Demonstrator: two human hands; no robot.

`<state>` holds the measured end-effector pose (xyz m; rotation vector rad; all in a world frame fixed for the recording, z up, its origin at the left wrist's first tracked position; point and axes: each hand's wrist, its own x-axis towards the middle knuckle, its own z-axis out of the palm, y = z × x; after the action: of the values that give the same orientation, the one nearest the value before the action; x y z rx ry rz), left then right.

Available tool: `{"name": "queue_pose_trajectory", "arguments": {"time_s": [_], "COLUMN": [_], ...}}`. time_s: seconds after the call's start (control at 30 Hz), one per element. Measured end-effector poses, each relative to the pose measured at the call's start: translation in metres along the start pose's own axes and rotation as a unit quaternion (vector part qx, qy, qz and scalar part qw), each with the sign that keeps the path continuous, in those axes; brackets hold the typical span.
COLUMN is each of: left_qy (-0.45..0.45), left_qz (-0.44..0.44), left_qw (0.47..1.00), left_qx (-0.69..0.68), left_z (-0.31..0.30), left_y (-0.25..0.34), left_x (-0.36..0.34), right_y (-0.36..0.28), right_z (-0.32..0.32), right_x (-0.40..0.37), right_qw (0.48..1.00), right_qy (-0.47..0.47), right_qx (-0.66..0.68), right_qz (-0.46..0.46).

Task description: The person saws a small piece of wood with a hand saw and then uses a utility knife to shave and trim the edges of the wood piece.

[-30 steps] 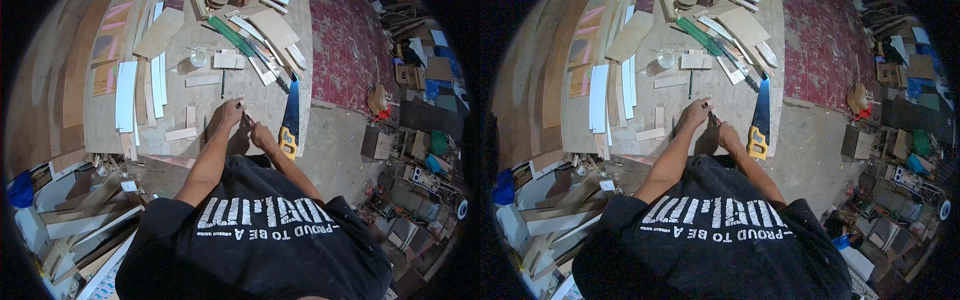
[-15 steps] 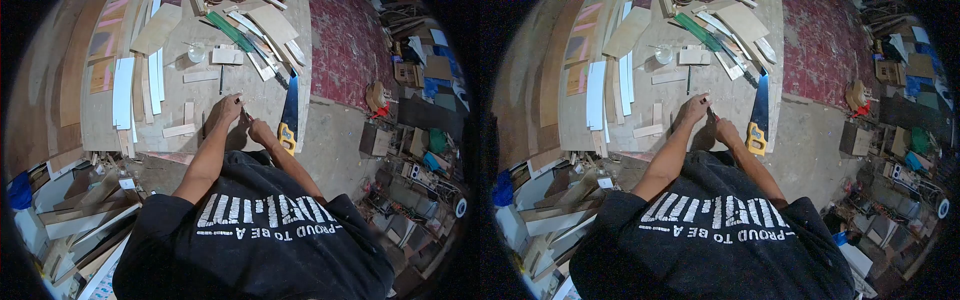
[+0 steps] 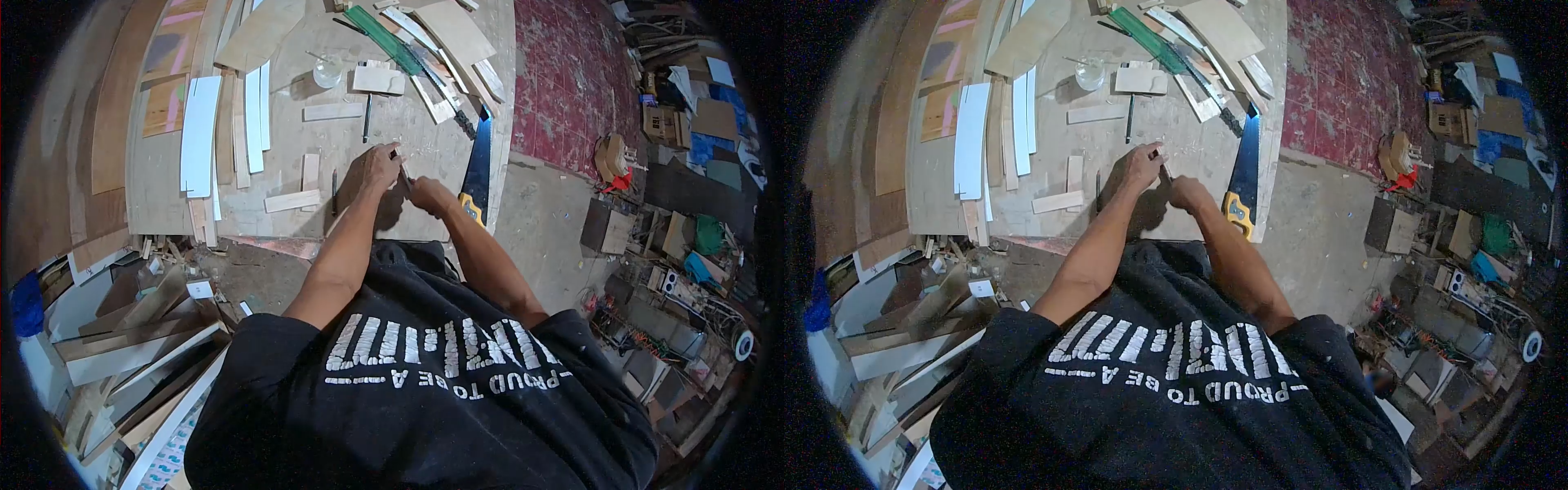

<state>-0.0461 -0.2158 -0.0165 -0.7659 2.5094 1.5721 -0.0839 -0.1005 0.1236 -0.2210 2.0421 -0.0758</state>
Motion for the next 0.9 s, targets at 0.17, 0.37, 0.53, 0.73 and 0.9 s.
{"name": "queue_pose_trajectory", "arguments": {"time_s": [0.17,0.37,0.53,0.73,0.9], "left_qy": [-0.034,0.027,-0.038,-0.071,-0.13], "left_qz": [-0.027,0.016,-0.038,0.018,-0.079], "left_qw": [0.999,0.999,0.997,0.996,0.978], "left_qx": [-0.031,0.003,-0.047,0.048,0.145], "left_z": [-0.015,0.007,-0.013,-0.026,-0.066], "left_y": [0.021,0.006,0.018,0.021,0.043], "left_x": [0.0,0.007,0.002,0.01,-0.002], "right_y": [-0.001,-0.02,0.0,0.106,0.137], "right_z": [-0.004,0.061,-0.005,-0.025,0.033], "right_x": [0.048,0.012,-0.018,-0.035,-0.021], "right_qw": [0.979,0.978,0.977,0.963,0.883], "right_qy": [-0.024,0.129,0.136,0.115,0.135], "right_qx": [-0.194,-0.147,-0.147,0.23,0.44], "right_qz": [-0.06,-0.068,-0.076,-0.084,-0.088]}}
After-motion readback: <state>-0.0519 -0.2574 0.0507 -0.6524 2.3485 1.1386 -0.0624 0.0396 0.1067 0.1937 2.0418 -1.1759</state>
